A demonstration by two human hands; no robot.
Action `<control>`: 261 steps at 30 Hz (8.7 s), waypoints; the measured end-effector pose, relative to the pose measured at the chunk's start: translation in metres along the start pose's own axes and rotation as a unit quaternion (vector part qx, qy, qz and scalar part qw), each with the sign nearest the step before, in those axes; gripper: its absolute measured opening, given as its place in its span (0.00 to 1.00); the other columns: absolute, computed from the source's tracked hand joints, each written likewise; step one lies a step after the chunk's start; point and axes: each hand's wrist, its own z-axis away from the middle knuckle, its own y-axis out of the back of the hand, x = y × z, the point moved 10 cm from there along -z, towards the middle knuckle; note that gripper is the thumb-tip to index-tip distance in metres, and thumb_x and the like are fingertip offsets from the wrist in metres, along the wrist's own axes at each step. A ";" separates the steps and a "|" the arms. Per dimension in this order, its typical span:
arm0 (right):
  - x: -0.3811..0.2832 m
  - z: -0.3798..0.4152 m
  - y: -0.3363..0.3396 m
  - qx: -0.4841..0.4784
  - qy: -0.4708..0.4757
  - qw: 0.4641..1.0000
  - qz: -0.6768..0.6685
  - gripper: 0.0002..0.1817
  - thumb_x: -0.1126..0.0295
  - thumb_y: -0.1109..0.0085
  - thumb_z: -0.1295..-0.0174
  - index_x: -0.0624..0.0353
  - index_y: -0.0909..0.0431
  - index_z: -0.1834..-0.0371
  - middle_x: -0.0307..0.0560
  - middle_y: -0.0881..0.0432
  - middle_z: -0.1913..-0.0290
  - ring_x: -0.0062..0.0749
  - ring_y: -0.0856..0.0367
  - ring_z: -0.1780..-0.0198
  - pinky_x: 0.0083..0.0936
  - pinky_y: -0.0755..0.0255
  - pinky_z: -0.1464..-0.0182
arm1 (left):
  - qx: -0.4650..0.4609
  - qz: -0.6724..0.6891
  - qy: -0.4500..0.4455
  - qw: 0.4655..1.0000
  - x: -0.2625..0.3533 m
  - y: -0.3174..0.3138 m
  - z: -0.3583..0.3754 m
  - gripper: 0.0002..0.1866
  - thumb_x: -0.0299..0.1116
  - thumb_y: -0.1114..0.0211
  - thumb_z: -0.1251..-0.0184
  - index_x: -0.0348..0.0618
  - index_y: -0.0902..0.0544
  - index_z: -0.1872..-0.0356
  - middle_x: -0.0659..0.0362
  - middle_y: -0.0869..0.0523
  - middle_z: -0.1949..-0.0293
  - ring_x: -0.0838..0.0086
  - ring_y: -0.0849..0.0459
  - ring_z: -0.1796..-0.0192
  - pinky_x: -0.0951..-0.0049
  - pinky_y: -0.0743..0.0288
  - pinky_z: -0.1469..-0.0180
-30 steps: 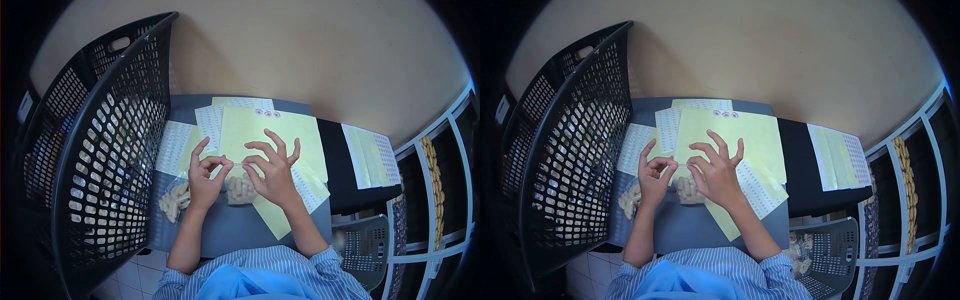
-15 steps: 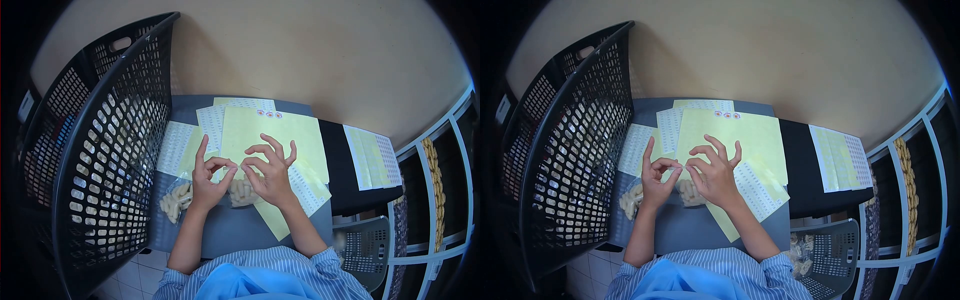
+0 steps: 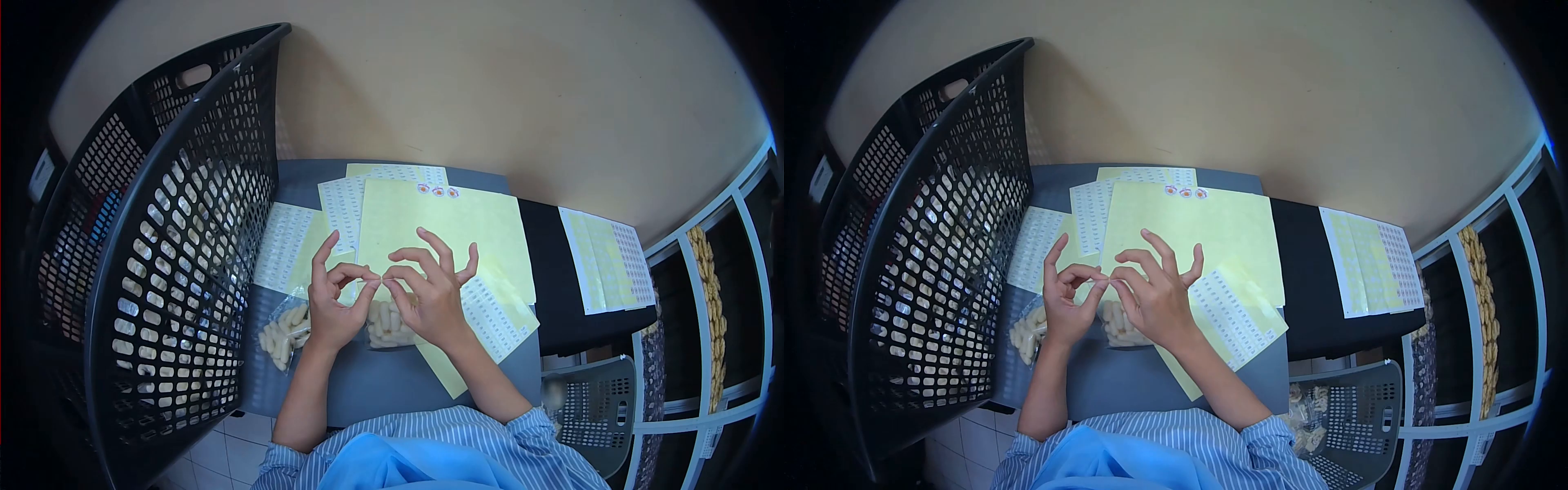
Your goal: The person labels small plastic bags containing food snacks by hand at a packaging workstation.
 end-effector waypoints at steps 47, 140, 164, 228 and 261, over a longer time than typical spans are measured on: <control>0.287 -0.037 -0.064 -0.027 -0.291 0.954 0.070 0.01 0.71 0.41 0.53 0.54 0.22 0.76 0.39 0.24 0.69 0.35 0.27 0.63 0.34 0.35 0.65 | -0.268 -0.478 -0.084 0.832 -0.121 -0.184 -0.119 0.29 0.43 0.44 0.51 0.38 0.31 0.47 0.57 0.30 0.54 0.68 0.34 0.49 0.66 0.38 0.50; 0.086 0.045 0.026 -0.029 -0.129 0.982 -0.137 0.03 0.71 0.41 0.51 0.55 0.25 0.73 0.46 0.33 0.51 0.52 0.50 0.36 0.44 0.54 0.37 | -0.219 0.142 0.248 0.933 -0.074 -0.105 0.043 0.32 0.27 0.33 0.52 0.36 0.38 0.45 0.55 0.26 0.53 0.73 0.24 0.52 0.74 0.28 0.51; 0.083 0.053 0.005 -0.150 -0.107 0.976 -0.116 0.06 0.69 0.42 0.49 0.53 0.28 0.71 0.41 0.34 0.46 0.52 0.59 0.33 0.52 0.73 0.35 | -0.275 0.151 0.258 0.914 -0.075 -0.110 0.047 0.33 0.29 0.30 0.54 0.37 0.37 0.45 0.55 0.25 0.53 0.73 0.25 0.50 0.74 0.30 0.48; 0.116 0.072 -0.026 -0.019 -0.309 0.791 -0.527 0.25 0.78 0.42 0.50 0.59 0.36 0.46 0.49 0.40 0.40 0.34 0.31 0.45 0.23 0.28 0.52 | -0.212 0.203 0.263 0.919 -0.078 -0.104 0.048 0.22 0.27 0.42 0.42 0.37 0.34 0.46 0.55 0.23 0.56 0.74 0.22 0.56 0.76 0.25 0.55; 0.156 0.189 0.121 0.068 -0.363 0.914 0.166 0.12 0.73 0.42 0.51 0.63 0.24 0.61 0.47 0.25 0.56 0.42 0.32 0.49 0.33 0.38 0.47 | -0.283 0.231 0.308 0.879 -0.073 -0.118 0.073 0.21 0.25 0.45 0.40 0.36 0.38 0.46 0.53 0.23 0.56 0.72 0.21 0.56 0.74 0.24 0.56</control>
